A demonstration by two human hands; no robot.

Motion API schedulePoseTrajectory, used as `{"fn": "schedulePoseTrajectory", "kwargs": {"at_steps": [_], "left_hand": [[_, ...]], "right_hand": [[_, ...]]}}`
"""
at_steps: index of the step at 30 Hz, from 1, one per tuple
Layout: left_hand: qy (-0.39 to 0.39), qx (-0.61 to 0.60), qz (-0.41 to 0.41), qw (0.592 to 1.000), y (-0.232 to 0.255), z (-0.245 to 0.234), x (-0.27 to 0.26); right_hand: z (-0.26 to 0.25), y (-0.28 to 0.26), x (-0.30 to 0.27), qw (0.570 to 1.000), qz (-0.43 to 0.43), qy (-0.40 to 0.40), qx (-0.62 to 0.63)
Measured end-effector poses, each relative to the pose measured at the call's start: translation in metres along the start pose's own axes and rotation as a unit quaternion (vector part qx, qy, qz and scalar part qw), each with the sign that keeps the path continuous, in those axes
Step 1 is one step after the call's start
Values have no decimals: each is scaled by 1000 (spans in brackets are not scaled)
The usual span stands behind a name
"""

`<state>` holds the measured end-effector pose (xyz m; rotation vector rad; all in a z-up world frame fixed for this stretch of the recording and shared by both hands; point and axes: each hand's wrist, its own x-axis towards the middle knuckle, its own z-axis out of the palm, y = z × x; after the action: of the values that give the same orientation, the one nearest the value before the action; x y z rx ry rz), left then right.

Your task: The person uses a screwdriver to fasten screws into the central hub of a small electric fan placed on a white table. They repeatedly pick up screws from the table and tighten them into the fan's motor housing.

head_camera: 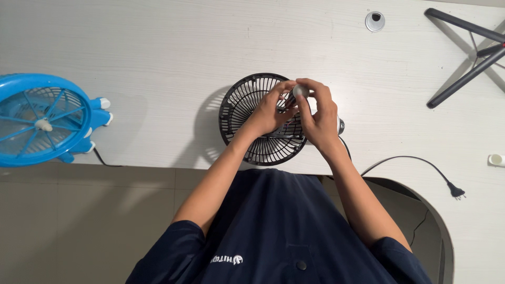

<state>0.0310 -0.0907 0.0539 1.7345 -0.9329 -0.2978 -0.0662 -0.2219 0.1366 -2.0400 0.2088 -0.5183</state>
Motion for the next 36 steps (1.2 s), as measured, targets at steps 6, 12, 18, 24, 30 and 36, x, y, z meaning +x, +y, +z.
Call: {"fn": "schedulePoseTrajectory", "kwargs": {"at_steps": [6, 12, 18, 24, 30, 36], "left_hand": [[-36, -23, -130, 991, 5, 0, -1], [-15, -28, 3, 999, 5, 2, 3], [-28, -28, -52, 998, -4, -2, 1], [-16, 38, 9, 999, -2, -1, 5], [-55, 31, -57, 996, -6, -2, 8], [-32, 101, -41, 993, -4, 1, 11]], "right_hand": [[0, 3, -3, 992, -48, 14, -112], [3, 8, -5, 997, -10, 29, -68], [-1, 7, -5, 995, -30, 17, -95], [2, -7, 4, 996, 32, 36, -74], [-6, -12, 7, 997, -47, 12, -66], [4, -3, -1, 997, 4, -3, -79]]}}
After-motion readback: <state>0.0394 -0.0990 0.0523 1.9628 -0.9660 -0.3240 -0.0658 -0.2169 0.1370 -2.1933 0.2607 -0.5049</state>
